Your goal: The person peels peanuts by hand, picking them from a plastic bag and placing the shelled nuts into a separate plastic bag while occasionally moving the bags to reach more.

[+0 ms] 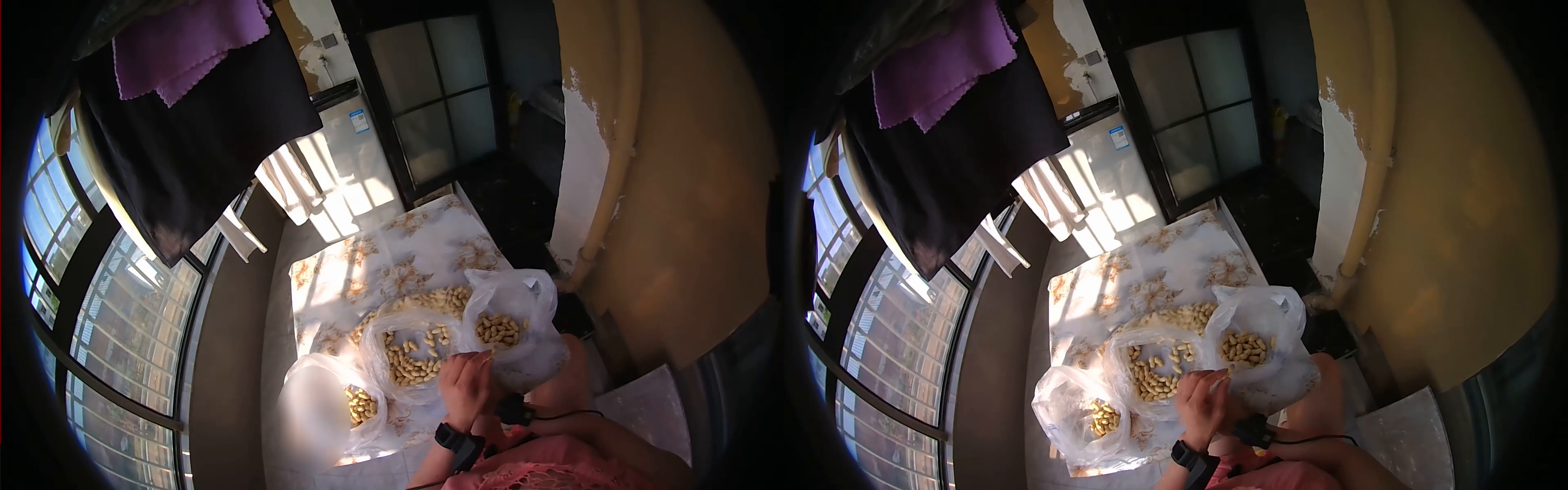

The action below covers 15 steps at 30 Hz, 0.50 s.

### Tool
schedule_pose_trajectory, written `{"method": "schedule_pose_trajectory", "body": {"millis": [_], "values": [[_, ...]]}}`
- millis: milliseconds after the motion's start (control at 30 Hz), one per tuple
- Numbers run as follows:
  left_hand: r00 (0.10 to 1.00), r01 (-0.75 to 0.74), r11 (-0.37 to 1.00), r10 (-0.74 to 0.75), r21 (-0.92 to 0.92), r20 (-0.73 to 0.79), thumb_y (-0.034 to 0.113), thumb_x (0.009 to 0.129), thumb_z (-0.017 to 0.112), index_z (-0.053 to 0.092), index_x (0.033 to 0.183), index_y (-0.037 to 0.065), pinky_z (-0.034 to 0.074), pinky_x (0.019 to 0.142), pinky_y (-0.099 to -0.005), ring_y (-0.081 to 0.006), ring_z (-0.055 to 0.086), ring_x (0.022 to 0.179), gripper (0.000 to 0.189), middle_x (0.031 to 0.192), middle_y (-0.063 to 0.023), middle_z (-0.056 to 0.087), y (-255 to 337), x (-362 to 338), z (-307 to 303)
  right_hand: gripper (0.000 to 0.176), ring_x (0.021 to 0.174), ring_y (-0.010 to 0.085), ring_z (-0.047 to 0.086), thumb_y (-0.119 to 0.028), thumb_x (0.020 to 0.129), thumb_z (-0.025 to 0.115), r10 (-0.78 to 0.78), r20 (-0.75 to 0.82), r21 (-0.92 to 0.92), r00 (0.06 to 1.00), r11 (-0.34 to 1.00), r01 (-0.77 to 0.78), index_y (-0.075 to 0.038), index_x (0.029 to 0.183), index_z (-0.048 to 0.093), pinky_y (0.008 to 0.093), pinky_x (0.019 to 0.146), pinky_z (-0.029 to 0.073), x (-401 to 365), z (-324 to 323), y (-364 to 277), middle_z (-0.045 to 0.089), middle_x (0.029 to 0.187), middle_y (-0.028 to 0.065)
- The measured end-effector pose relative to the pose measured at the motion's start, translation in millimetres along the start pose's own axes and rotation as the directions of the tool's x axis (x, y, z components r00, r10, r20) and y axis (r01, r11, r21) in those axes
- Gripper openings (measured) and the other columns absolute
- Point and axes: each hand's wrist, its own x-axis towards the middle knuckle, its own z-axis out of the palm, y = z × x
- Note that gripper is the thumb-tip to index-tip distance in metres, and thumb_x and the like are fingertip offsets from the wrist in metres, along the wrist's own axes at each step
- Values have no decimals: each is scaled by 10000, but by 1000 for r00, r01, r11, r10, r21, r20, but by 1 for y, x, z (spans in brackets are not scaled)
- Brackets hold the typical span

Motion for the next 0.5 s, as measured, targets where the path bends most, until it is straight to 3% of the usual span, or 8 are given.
{"method": "schedule_pose_trajectory", "body": {"millis": [67,267,333,400,467,500], "values": [[993,-12,995,0,103,119,88,769,773,709,1007,95,466,793,-375,-269,628,870,246,936,-83,674,-3,4,7,325,827,278,682,-32,900,596,1,-5,12,1000,1000,-1,-83,1215,535,374,691,528,-1,-1,-2,679,889,127],[998,29,994,-34,107,49,110,752,774,655,1130,104,444,850,-416,-290,611,960,397,1033,-85,662,-12,9,6,412,856,230,695,-2,905,585,15,-38,73,999,997,-13,-97,1296,495,346,713,532,8,-1,-5,688,919,107],[999,17,990,-21,141,25,127,786,745,662,1124,101,444,820,-404,-280,607,947,350,1030,-77,658,-17,0,-4,442,866,214,700,8,907,582,24,-55,120,998,993,-17,-102,1323,482,336,721,534,11,0,-5,691,929,100],[993,119,982,-121,144,5,95,753,768,681,1042,88,446,849,-410,-299,608,942,302,1003,-86,662,-24,-15,-15,471,876,198,704,18,909,578,41,-92,200,995,980,-22,-107,1350,469,327,728,535,19,7,-2,693,939,93],[992,129,981,-129,144,-13,100,744,786,685,995,83,448,839,-404,-297,604,924,270,983,-78,663,-27,-27,-24,501,885,182,709,28,910,575,67,-140,311,988,950,-20,-111,1377,456,317,736,537,32,17,2,696,949,86],[990,136,979,-139,149,9,105,736,797,686,982,86,449,832,-401,-294,603,915,271,978,-74,664,-28,-34,-28,564,860,190,707,92,859,568,111,-131,419,985,907,-46,-117,1372,460,309,715,531,33,19,3,694,928,86]]}}
